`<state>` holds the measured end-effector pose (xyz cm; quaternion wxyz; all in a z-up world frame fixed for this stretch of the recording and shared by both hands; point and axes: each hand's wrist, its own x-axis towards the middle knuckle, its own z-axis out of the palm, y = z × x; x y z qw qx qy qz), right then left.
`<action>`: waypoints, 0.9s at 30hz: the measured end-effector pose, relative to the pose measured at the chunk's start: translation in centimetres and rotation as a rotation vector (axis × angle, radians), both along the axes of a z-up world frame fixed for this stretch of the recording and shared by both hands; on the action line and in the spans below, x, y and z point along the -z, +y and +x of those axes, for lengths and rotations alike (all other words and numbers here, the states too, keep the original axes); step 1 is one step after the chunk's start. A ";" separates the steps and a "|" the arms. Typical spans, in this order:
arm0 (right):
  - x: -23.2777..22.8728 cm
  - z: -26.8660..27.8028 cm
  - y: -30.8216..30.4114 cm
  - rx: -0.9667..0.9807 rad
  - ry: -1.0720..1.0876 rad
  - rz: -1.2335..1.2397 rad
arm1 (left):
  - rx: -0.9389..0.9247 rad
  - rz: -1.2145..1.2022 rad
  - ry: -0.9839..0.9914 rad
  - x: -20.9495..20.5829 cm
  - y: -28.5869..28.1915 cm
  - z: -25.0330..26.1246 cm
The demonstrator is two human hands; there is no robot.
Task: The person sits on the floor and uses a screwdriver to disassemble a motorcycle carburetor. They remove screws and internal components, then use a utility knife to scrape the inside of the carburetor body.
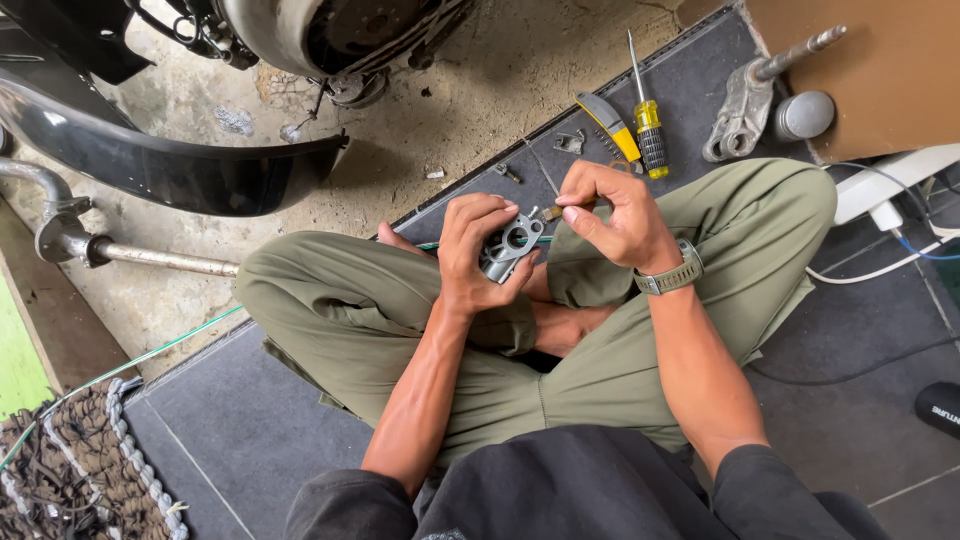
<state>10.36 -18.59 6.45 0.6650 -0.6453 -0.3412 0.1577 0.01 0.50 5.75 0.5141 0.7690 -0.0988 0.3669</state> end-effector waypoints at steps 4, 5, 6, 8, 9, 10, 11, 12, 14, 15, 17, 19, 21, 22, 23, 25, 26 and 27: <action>-0.4 -0.1 0.3 -0.008 0.006 0.020 | -0.008 0.008 0.009 0.0 0.1 -0.1; -0.2 -0.2 0.3 -0.015 0.008 0.016 | -0.016 0.003 0.011 0.0 -0.1 -0.2; 0.0 -0.3 0.5 -0.019 0.081 0.080 | -0.019 -0.007 0.017 0.0 -0.1 -0.2; 0.3 -0.5 0.8 -0.025 0.152 0.142 | -0.024 -0.017 0.020 0.1 -0.1 -0.2; 0.5 -0.7 0.9 -0.007 0.185 0.110 | -0.040 -0.027 0.028 0.2 0.0 -0.3; 0.6 -0.8 0.9 0.015 0.217 0.075 | -0.053 -0.039 0.035 0.3 0.0 -0.2; 1.2 -1.1 1.4 0.016 0.214 0.072 | -0.052 -0.042 0.032 0.7 0.0 -0.1; 1.8 -1.5 1.9 0.009 0.230 0.054 | -0.068 -0.055 0.051 1.1 0.1 -0.2; 2.0 -2.4 2.9 0.002 0.245 0.037 | -0.085 -0.067 0.069 1.6 0.0 -0.2; 1.6 -2.7 3.5 0.053 0.290 0.075 | -0.099 -0.057 0.070 1.8 0.0 -0.3; 1.1 -3.2 4.3 0.100 0.335 0.115 | -0.116 -0.044 0.070 1.9 0.1 -0.4; 0.9 -3.3 4.4 0.176 0.390 0.139 | -0.103 -0.028 0.102 1.8 0.1 -0.5; -0.1 -3.1 4.6 0.190 0.406 0.151 | -0.078 -0.046 0.118 2.0 -0.1 -0.4; -0.6 -3.2 4.7 0.198 0.426 0.163 | -0.059 -0.062 0.137 2.0 -0.2 -0.5; 0.0 -3.1 4.5 0.197 0.428 0.162 | -0.060 -0.063 0.139 1.9 -0.2 -0.5; 1.1 -2.9 4.2 0.237 0.535 0.250 | -0.073 -0.073 0.170 1.8 -0.3 -0.4; 1.2 -2.8 4.3 0.242 0.537 0.251 | -0.069 -0.072 0.173 2.0 -0.3 -0.5; 1.3 -2.8 4.4 0.254 0.540 0.275 | -0.091 -0.111 0.236 2.2 -0.4 -0.6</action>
